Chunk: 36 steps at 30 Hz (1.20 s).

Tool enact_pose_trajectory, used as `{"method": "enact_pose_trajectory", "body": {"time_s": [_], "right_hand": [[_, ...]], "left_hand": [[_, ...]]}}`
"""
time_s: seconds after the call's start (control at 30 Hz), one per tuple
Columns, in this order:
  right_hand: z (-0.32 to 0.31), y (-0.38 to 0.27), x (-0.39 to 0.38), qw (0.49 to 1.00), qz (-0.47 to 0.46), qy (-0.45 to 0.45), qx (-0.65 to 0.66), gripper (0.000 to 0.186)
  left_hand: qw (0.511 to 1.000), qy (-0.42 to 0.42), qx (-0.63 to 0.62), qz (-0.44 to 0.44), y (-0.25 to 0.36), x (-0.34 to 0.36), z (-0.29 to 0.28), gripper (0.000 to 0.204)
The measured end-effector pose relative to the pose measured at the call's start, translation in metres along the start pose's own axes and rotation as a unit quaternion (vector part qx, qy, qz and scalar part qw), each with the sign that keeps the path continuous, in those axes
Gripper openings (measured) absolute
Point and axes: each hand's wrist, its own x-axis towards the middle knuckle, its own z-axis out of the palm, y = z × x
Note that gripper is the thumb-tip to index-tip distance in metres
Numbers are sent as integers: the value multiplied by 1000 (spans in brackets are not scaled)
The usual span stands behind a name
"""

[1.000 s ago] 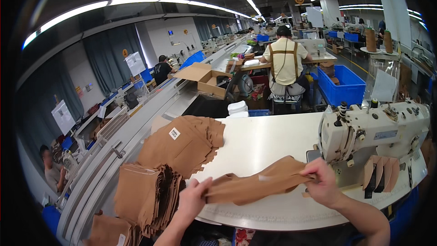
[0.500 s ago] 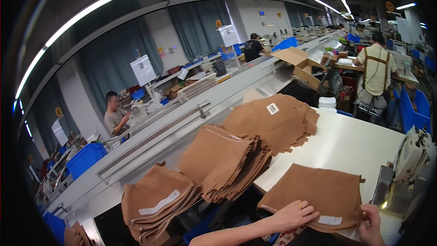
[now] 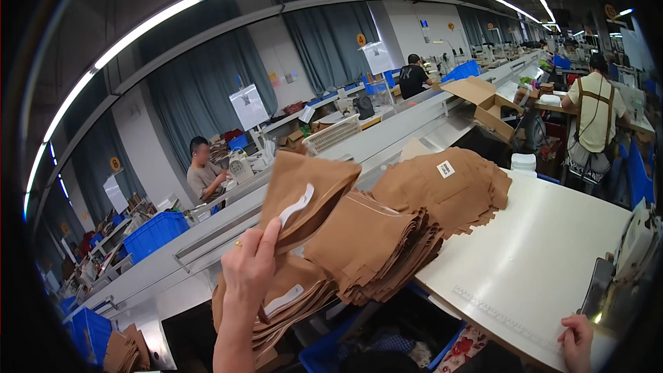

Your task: The person sews pieces of brown fabric together using an industrial sewing machine and thread.

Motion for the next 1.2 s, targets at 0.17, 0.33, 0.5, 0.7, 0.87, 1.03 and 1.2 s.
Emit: {"method": "enact_pose_trajectory", "body": {"time_s": [0.17, 0.33, 0.5, 0.7, 0.87, 1.03, 1.2], "right_hand": [[-1, -18, 5, 1000, -15, -1, -17, 22], [-2, -27, 8, 998, -36, 20, -50, 20], [0, -24, 6, 999, -13, 9, -44, 19], [7, -14, -5, 999, 44, 11, -29, 19], [9, -18, 3, 998, 44, 0, -34, 20], [6, -14, 7, 997, 70, -7, -31, 21], [3, -15, 9, 996, 78, -1, -35, 21]], "left_hand": [[965, -257, -3, -59, -31, -97, 1, 25], [808, -530, -207, -152, -10, -151, 26, 49], [859, -263, -391, -199, 54, -86, 105, 27], [871, -275, -405, -45, 111, -17, 257, 54], [789, -485, -377, 24, 131, 22, 326, 54], [839, -422, -335, 77, 136, 28, 340, 24], [890, -142, -431, -49, 133, 30, 341, 15]]}}
